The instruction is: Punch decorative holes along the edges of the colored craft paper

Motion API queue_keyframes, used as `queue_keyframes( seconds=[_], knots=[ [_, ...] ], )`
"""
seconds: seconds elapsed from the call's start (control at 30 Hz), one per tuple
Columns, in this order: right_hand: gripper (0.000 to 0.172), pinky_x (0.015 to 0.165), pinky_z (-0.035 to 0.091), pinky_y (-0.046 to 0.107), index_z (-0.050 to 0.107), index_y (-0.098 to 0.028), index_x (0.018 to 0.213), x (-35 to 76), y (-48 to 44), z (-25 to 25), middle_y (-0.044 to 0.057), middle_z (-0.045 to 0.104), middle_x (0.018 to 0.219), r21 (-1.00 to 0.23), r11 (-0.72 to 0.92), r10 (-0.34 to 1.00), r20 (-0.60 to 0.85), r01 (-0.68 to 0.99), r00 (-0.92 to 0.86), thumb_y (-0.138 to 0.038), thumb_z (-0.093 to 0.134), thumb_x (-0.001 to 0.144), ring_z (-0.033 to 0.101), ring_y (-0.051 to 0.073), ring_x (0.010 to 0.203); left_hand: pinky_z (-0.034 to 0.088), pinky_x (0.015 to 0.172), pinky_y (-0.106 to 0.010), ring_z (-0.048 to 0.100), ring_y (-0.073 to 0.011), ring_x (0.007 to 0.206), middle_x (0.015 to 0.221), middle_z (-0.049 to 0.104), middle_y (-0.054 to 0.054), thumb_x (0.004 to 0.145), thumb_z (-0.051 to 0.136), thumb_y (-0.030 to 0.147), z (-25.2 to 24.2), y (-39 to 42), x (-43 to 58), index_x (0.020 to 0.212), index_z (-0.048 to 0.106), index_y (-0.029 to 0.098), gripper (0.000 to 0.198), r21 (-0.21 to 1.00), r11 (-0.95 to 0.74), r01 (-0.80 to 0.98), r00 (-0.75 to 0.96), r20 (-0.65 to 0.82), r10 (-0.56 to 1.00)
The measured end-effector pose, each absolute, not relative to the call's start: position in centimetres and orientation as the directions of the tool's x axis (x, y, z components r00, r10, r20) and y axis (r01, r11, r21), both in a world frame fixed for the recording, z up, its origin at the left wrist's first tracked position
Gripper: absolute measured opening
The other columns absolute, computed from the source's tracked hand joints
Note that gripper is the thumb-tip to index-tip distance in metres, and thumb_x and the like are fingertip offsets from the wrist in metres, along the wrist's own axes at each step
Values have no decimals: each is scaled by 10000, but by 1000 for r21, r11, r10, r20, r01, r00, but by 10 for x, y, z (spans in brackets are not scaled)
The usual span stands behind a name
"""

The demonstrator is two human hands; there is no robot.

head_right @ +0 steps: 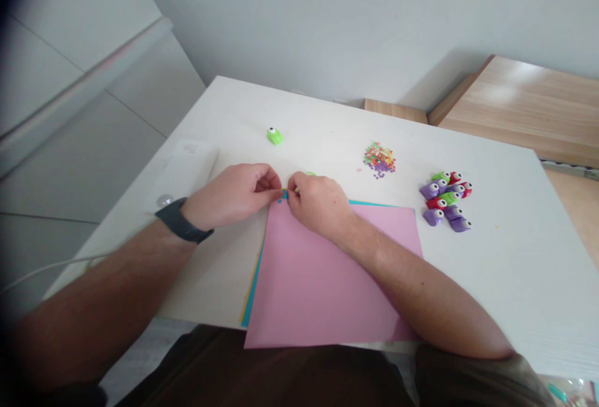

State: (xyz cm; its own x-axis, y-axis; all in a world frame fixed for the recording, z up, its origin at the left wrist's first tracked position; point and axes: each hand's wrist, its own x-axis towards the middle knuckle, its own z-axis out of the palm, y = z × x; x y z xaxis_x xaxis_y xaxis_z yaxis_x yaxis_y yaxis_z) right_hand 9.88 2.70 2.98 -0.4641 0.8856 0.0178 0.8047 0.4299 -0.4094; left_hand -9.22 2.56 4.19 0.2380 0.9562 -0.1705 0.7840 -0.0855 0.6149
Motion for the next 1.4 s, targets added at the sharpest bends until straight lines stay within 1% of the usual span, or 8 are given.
queue_keyframes(
  seconds=[0.2, 0.3, 0.43, 0.6, 0.77, 0.93, 1.3, 1.4],
  knots=[
    [166, 637, 392, 257, 725, -226, 937, 115, 43, 53, -4, 752, 774, -487, 374, 906, 12, 789, -422, -273, 566, 924, 620, 138, 649, 487, 699, -308, 705, -197, 788, 847, 771, -4, 835, 647, 305, 41, 25, -92, 864, 690, 222, 98, 605, -87, 792, 226, -158, 961],
    [156, 649, 398, 265, 736, -222, 894, 142, 63, 73, -10, 735, 743, -432, 361, 913, -14, 826, -407, -302, 602, 894, 616, 140, 653, 479, 689, -305, 703, -192, 772, 840, 768, 1, 837, 640, 310, 39, 25, -93, 859, 690, 225, 101, 600, -101, 794, 227, -137, 964],
    [150, 642, 412, 285, 758, -225, 886, 188, 93, 89, -2, 730, 722, -301, 249, 958, -61, 920, -279, -298, 635, 842, 612, 148, 635, 480, 692, -303, 707, -189, 779, 834, 765, 2, 842, 627, 310, 36, 25, -94, 844, 677, 225, 98, 614, -122, 780, 249, -126, 960],
    [200, 639, 426, 288, 779, -206, 894, 226, 118, 79, 28, 758, 782, -171, 181, 956, -200, 968, -214, -342, 643, 843, 639, 159, 680, 483, 688, -298, 708, -185, 776, 830, 762, 9, 841, 618, 315, 35, 25, -94, 842, 669, 228, 100, 616, -118, 779, 249, -131, 960],
    [251, 672, 430, 291, 800, -199, 945, 234, 127, 68, 64, 786, 884, -48, 165, 966, -193, 985, -172, -359, 633, 847, 674, 194, 791, 495, 697, -298, 707, -186, 781, 846, 764, 5, 836, 622, 319, 34, 25, -94, 883, 672, 230, 113, 611, -126, 781, 254, -127, 959],
    [263, 691, 434, 304, 811, -203, 965, 236, 128, 68, 77, 796, 920, -11, 182, 962, -205, 983, -180, -360, 625, 862, 690, 212, 818, 513, 748, -296, 725, -187, 830, 912, 785, 4, 851, 615, 318, 34, 26, -95, 950, 715, 240, 161, 613, -140, 777, 270, -124, 955],
    [287, 718, 445, 322, 812, -202, 1014, 237, 131, 65, 99, 793, 966, 30, 193, 960, -213, 981, -182, -346, 614, 863, 691, 236, 865, 500, 714, -287, 726, -184, 807, 877, 787, 12, 861, 611, 342, 35, 26, -95, 893, 725, 240, 157, 599, -152, 786, 280, -126, 952],
    [253, 709, 449, 323, 808, -198, 971, 235, 130, 69, 94, 790, 935, 1, 181, 966, -187, 984, -177, -343, 637, 852, 687, 227, 826, 501, 712, -284, 723, -181, 801, 870, 785, 12, 861, 609, 340, 34, 26, -95, 891, 719, 238, 153, 603, -157, 782, 283, -119, 952]
  ],
)
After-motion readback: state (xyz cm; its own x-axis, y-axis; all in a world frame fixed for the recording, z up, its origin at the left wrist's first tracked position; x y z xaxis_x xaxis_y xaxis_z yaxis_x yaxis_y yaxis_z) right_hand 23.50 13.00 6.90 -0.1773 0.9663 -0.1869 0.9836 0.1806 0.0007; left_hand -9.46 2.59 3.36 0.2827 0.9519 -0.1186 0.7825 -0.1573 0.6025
